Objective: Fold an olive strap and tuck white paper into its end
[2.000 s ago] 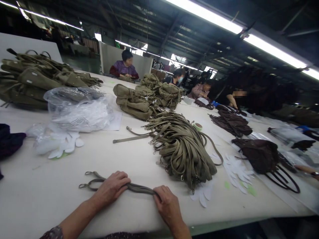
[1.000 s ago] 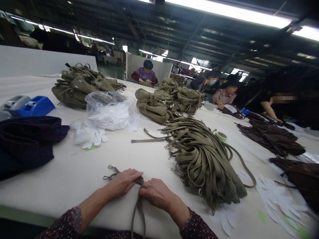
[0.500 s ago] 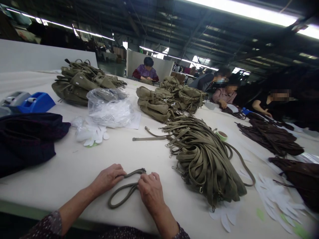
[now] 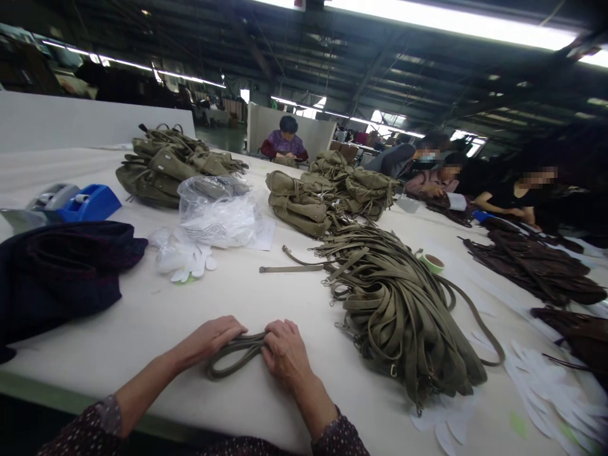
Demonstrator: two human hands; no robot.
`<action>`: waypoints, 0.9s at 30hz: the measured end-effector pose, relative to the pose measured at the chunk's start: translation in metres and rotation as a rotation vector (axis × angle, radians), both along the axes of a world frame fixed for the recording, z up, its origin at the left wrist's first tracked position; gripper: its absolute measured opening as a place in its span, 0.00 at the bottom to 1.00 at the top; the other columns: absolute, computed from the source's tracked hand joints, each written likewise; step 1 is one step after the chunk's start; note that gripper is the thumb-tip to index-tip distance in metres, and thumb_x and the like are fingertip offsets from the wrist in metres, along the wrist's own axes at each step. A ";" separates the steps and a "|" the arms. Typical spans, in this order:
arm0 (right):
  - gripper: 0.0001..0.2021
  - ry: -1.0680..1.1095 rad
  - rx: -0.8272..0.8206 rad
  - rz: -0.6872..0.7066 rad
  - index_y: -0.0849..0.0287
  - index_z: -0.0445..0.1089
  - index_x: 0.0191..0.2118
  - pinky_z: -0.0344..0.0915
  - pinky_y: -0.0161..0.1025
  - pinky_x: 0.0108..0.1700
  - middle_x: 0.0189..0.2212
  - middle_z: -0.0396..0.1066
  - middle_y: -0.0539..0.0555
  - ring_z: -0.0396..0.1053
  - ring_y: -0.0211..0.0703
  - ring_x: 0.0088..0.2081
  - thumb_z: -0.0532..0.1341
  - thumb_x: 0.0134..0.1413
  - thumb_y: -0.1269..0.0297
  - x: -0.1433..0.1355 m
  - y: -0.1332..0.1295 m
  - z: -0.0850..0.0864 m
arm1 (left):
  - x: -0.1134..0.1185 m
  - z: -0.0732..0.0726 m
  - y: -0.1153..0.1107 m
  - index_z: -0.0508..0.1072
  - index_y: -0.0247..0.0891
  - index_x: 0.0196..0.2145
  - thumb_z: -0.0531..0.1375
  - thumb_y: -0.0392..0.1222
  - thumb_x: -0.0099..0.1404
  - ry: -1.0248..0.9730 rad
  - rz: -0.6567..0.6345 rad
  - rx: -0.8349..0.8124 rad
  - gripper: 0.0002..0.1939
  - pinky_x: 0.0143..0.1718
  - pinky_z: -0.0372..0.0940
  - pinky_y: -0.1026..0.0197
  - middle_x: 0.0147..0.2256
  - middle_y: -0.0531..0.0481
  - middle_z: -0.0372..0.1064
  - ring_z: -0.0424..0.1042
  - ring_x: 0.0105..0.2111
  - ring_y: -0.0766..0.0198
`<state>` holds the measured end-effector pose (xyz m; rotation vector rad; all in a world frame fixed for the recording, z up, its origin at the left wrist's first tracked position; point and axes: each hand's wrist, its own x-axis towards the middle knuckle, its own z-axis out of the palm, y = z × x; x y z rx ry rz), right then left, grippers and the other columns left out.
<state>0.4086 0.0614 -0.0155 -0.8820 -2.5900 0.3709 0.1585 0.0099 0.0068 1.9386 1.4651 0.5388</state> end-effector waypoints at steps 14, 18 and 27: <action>0.03 0.038 -0.014 -0.011 0.56 0.68 0.37 0.51 0.51 0.64 0.47 0.73 0.51 0.68 0.45 0.51 0.63 0.58 0.67 0.002 -0.005 -0.004 | 0.026 -0.015 -0.007 0.74 0.44 0.50 0.48 0.44 0.71 0.052 0.067 0.035 0.18 0.55 0.63 0.48 0.47 0.46 0.74 0.70 0.49 0.55; 0.06 0.064 -0.005 -0.017 0.56 0.69 0.39 0.47 0.53 0.66 0.51 0.72 0.52 0.63 0.48 0.59 0.64 0.56 0.68 0.005 -0.003 -0.006 | 0.018 -0.021 -0.002 0.77 0.46 0.46 0.52 0.42 0.68 0.024 0.061 0.026 0.15 0.53 0.64 0.52 0.45 0.49 0.76 0.71 0.47 0.57; 0.06 0.114 0.050 -0.049 0.57 0.67 0.36 0.55 0.50 0.61 0.47 0.73 0.52 0.66 0.48 0.52 0.63 0.53 0.71 0.014 -0.004 -0.006 | 0.016 -0.015 0.000 0.77 0.48 0.44 0.52 0.41 0.68 0.001 0.037 0.014 0.15 0.52 0.64 0.55 0.43 0.51 0.76 0.71 0.46 0.59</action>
